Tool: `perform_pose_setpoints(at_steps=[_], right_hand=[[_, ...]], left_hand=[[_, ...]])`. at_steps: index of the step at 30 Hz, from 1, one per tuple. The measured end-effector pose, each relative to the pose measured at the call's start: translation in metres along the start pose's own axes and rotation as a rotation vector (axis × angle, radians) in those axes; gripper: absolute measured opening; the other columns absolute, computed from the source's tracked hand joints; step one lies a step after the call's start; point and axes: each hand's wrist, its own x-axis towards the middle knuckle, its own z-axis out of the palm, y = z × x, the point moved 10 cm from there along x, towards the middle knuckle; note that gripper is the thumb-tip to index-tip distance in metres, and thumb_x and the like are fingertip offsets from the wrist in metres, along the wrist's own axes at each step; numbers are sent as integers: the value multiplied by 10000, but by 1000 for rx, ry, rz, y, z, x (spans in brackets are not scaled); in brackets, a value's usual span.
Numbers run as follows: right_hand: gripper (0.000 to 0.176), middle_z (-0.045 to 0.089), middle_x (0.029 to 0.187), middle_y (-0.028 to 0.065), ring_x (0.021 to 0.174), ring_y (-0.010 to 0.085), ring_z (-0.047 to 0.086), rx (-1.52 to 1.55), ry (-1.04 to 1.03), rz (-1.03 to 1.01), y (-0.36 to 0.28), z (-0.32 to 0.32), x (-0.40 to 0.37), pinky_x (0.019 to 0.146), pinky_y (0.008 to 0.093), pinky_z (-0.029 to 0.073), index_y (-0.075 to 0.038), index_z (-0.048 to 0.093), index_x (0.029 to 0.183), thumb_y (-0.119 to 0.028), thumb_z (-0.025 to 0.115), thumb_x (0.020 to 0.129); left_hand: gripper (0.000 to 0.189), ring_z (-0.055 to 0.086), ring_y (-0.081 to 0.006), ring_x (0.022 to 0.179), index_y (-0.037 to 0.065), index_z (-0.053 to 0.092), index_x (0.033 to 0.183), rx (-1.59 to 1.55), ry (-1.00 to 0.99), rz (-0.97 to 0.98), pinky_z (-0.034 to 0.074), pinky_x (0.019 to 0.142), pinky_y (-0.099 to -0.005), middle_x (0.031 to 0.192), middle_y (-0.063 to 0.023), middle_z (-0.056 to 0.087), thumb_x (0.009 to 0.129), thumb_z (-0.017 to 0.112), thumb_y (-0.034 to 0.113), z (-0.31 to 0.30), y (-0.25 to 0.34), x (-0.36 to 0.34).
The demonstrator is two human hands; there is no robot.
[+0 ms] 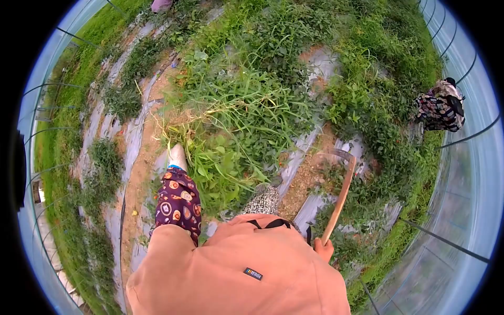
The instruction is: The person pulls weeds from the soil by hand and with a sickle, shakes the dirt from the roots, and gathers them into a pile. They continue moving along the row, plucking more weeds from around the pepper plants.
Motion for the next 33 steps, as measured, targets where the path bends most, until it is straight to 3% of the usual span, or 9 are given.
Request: perform_pose_setpoints(at_steps=[5,7,9,13,19,23,27,29,33], right_hand=[[235,519,641,-1,513,86,489,132,-8,-292,-50,-16,47,453,269,403,-28,530,829,-190,691,883],[243,550,691,44,613,123,486,75,-23,-377,-131,-40,46,553,312,421,0,543,834,-179,699,882],[264,561,659,97,568,201,532,35,-6,-494,-165,-58,65,545,355,435,-22,537,863,-231,694,895],[236,613,687,189,659,396,614,-526,275,-786,-200,-118,92,562,475,462,-62,550,903,-253,685,871],[175,563,653,101,571,320,588,-824,205,-1266,-210,-180,66,519,435,472,-78,519,779,-127,681,732],[89,534,639,28,619,216,589,-963,-29,-1879,-256,-142,-48,553,361,480,-93,530,746,-145,601,736],[121,510,650,-9,632,153,545,-481,-239,-2428,-295,-122,-188,573,276,441,-78,530,740,-186,581,729],[139,530,605,9,597,181,559,-280,-247,-2541,-307,-132,-240,586,306,456,-87,560,685,-212,589,735],[168,550,654,10,656,182,562,-103,-227,-2615,-298,-143,-227,659,339,467,-64,562,712,-222,586,766]], left_hand=[[346,617,-371,732,-65,617,892,-28,-36,50,477,695,-431,813,-208,659,792,592,266,38,64,-12],[344,616,-367,731,-64,615,896,-41,-37,90,476,695,-429,814,-204,658,794,591,264,51,95,-22],[341,615,-363,731,-62,614,899,-75,-13,141,474,695,-427,814,-200,658,797,590,262,49,123,-30],[336,613,-356,730,-59,611,907,-108,123,243,472,695,-422,814,-193,657,802,588,259,-1,176,-34],[328,610,-346,729,-54,607,919,-134,305,374,469,695,-415,814,-182,655,809,586,254,-119,290,-74],[385,642,-399,816,-41,626,977,-19,387,420,479,766,-429,888,-242,671,751,615,271,-141,366,-129],[445,643,-420,975,-22,650,1048,-41,274,512,485,898,-455,1025,-275,666,711,662,268,-119,427,-202],[411,647,-399,972,-26,654,1015,-151,160,493,487,895,-442,1007,-267,669,719,703,255,-87,433,-195],[400,644,-397,955,-23,655,1002,-351,27,552,489,886,-443,1003,-260,671,721,707,256,-26,449,-247]])
